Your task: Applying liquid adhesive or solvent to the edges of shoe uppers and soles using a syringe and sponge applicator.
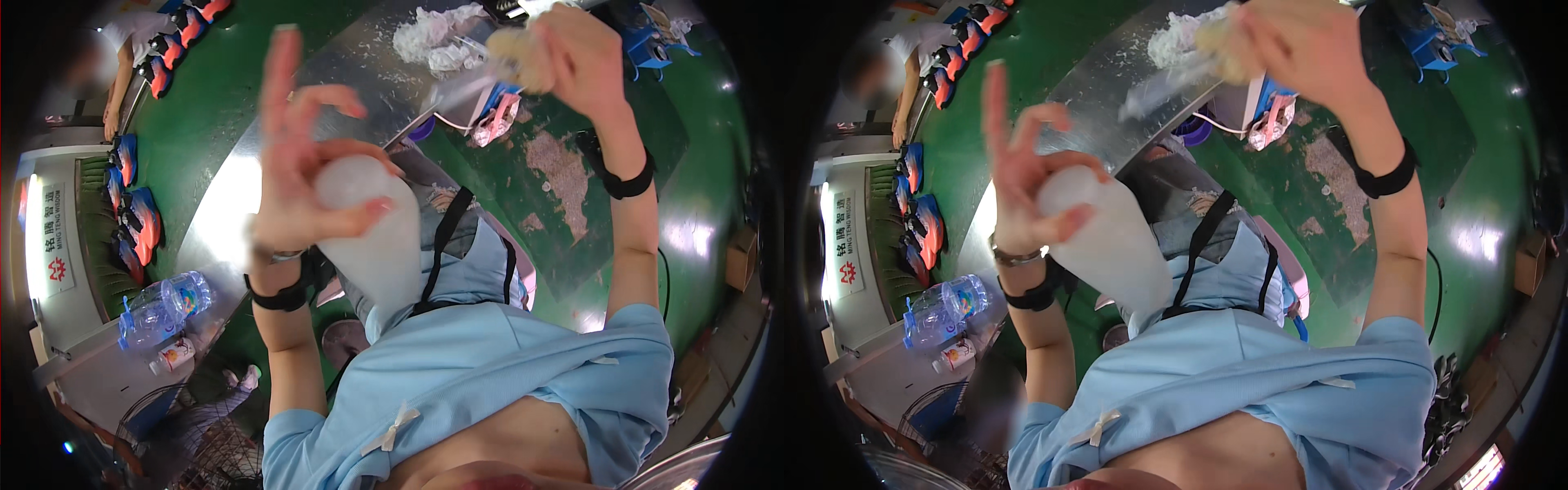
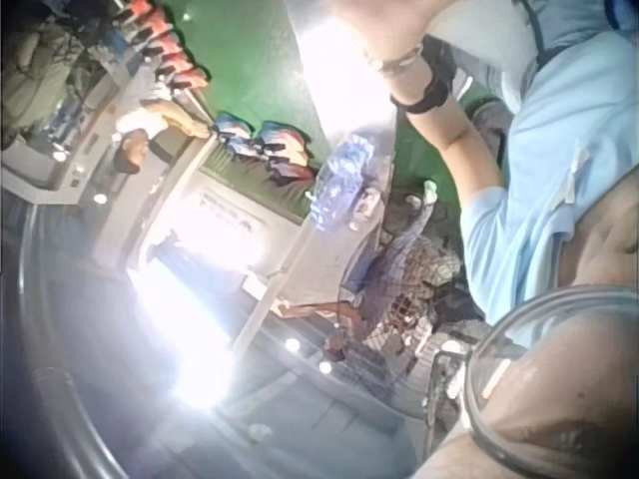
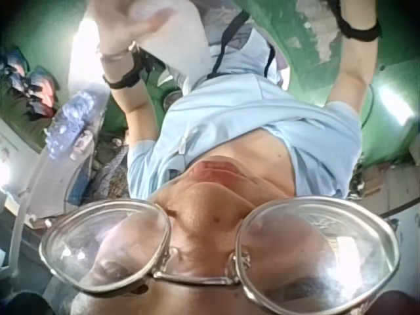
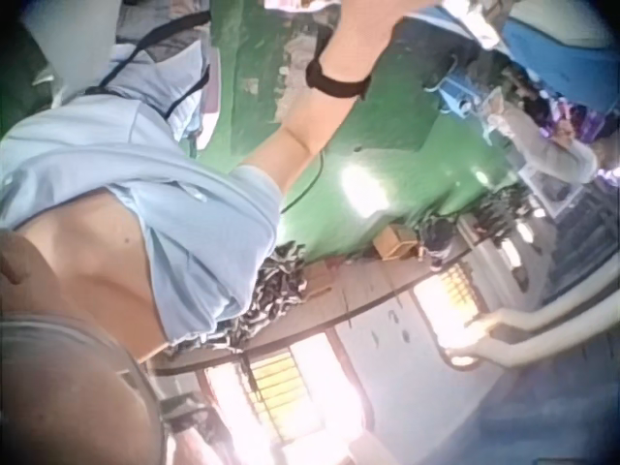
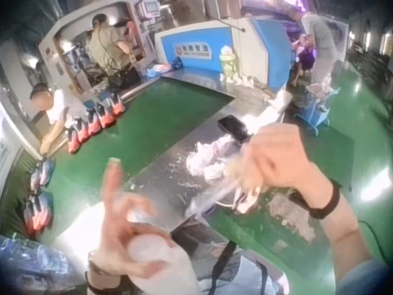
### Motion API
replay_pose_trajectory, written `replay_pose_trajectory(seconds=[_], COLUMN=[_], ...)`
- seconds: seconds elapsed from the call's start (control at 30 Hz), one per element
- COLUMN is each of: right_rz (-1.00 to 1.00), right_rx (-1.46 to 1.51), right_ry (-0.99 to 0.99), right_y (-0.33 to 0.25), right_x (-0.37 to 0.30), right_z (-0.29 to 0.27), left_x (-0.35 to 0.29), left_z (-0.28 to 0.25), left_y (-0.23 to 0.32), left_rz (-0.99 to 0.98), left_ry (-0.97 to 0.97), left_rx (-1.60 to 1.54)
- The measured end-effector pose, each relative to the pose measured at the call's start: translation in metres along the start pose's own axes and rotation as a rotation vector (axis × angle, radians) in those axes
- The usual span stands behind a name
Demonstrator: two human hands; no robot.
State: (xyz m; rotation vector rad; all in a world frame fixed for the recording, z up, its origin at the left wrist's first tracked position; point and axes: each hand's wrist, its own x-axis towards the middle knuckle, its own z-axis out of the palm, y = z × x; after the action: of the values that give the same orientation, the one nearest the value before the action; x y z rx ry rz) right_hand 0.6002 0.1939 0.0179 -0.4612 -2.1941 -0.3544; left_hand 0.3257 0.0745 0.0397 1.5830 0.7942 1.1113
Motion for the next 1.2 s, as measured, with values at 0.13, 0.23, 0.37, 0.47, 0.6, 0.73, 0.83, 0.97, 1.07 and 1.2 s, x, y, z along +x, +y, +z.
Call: replay_pose_trajectory(seconds=[0.13,0.23,0.37,0.47,0.6,0.73,0.83,0.97,1.07,1.2], right_rz=[0.661,0.968,1.385,1.494,1.534,1.487,1.472,1.444,1.457,1.477], right_rx=[-0.040,0.040,0.547,0.686,0.793,0.975,1.001,0.870,0.778,0.605], right_ry=[-0.088,-0.167,-0.123,-0.057,-0.141,-0.202,-0.248,-0.338,-0.442,-0.505], right_y=[0.018,0.020,0.005,-0.020,-0.041,-0.055,-0.059,-0.058,-0.052,-0.051], right_x=[-0.011,-0.039,-0.080,-0.102,-0.125,-0.143,-0.150,-0.155,-0.158,-0.160], right_z=[0.004,0.020,0.029,0.036,0.045,0.057,0.064,0.069,0.070,0.069], left_x=[0.010,0.037,0.092,0.135,0.167,0.183,0.185,0.182,0.178,0.146], left_z=[-0.025,-0.041,-0.058,-0.074,-0.086,-0.085,-0.082,-0.082,-0.074,-0.039], left_y=[0.030,0.045,0.045,0.036,0.009,-0.013,-0.019,-0.017,-0.019,-0.051], left_rz=[0.232,0.358,0.572,0.543,0.675,0.533,0.507,0.317,0.591,0.477], left_ry=[0.379,0.570,0.696,0.725,0.708,0.745,0.726,0.703,0.670,0.270], left_rx=[0.209,0.340,0.629,0.714,1.017,1.062,1.014,1.259,1.346,1.164])
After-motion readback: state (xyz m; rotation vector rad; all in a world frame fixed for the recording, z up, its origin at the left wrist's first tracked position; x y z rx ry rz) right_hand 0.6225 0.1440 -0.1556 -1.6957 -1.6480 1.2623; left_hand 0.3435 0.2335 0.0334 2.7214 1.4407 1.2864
